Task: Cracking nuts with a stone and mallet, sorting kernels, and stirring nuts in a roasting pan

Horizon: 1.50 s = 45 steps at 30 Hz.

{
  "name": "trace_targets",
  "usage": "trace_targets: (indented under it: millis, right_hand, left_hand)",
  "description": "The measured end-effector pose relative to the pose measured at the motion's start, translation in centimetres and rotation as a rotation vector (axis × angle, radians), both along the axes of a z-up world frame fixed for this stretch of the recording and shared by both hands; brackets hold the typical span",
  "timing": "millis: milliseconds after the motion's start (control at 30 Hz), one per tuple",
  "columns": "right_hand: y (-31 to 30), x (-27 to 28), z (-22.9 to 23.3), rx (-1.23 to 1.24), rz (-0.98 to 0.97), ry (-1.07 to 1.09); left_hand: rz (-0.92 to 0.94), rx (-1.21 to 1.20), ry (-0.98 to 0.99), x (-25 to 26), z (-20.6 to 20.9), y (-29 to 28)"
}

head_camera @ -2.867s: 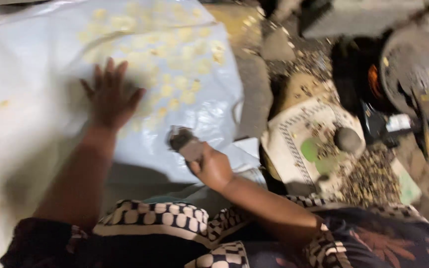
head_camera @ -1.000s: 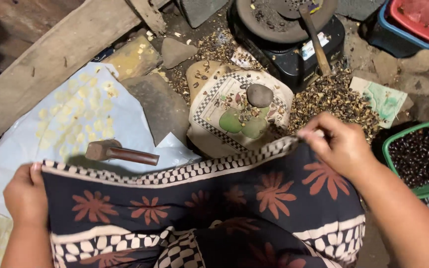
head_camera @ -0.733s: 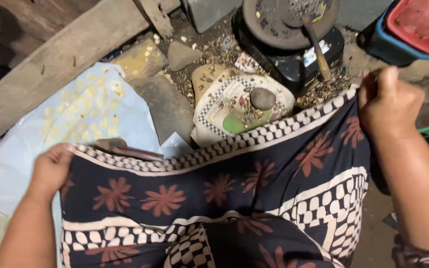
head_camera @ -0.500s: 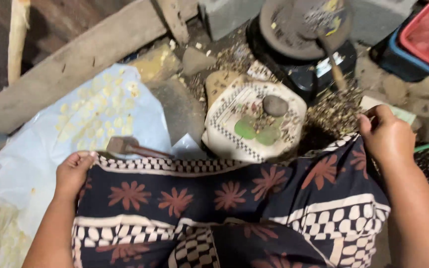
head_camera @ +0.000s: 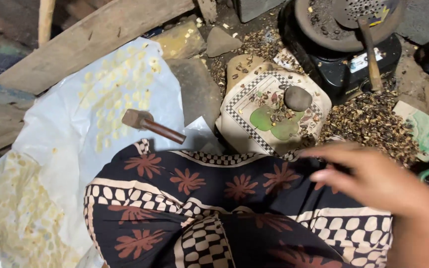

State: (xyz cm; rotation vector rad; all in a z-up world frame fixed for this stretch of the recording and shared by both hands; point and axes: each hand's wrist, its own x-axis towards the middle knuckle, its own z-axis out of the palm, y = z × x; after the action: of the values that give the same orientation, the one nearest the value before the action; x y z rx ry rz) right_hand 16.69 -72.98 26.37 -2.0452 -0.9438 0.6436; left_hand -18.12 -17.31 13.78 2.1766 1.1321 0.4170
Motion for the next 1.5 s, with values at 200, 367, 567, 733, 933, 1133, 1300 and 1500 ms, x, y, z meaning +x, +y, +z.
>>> trace_targets:
  millis: [200, 367, 567, 733, 933, 1133, 1300, 1500]
  right_hand:
    - [0.8, -0.8, -1.1, -0.341, 0.28, 0.037]
    - [0.3, -2.1, 0.1, -0.275, 0.287, 0.008]
    - [0.0, -1.1, -1.2, -0.369, 0.243, 0.06]
    - [8.1, 1.3, 3.1, -0.885, 0.155, 0.357]
    - [19.4, 5.6, -4.8, -0.999, 0.506, -0.045]
    - [26.2, 9.5, -17.5, -0.962, 0.385, -0.19]
    - [24.2, 13.1, -30.9, -0.809, 0.298, -0.3]
    - [33.5, 9.4, -19.7, -0.551, 0.085, -0.283]
  left_hand:
    - [-0.033, -0.081, -0.08, -3.0, 2.3, -3.9]
    - [-0.158, -0.186, -0.157, 0.1, 2.3, -4.0]
    - [-0.225, -0.422, -0.244, 0.3, 1.3, -5.4]
    - [-0.284, -0.55, -0.364, 1.9, 1.9, -2.8]
    - [-0.293, -0.762, -0.476, 0.9, 0.2, -2.1]
    - [-0.326, -0.769, -0.265, 4.6, 2.2, -1.1]
    - [-0.228, -1.114, -0.445, 9.4, -2.1, 2.0]
    - [-0.512, -1.451, -0.248, 16.3, -8.5, 2.7]
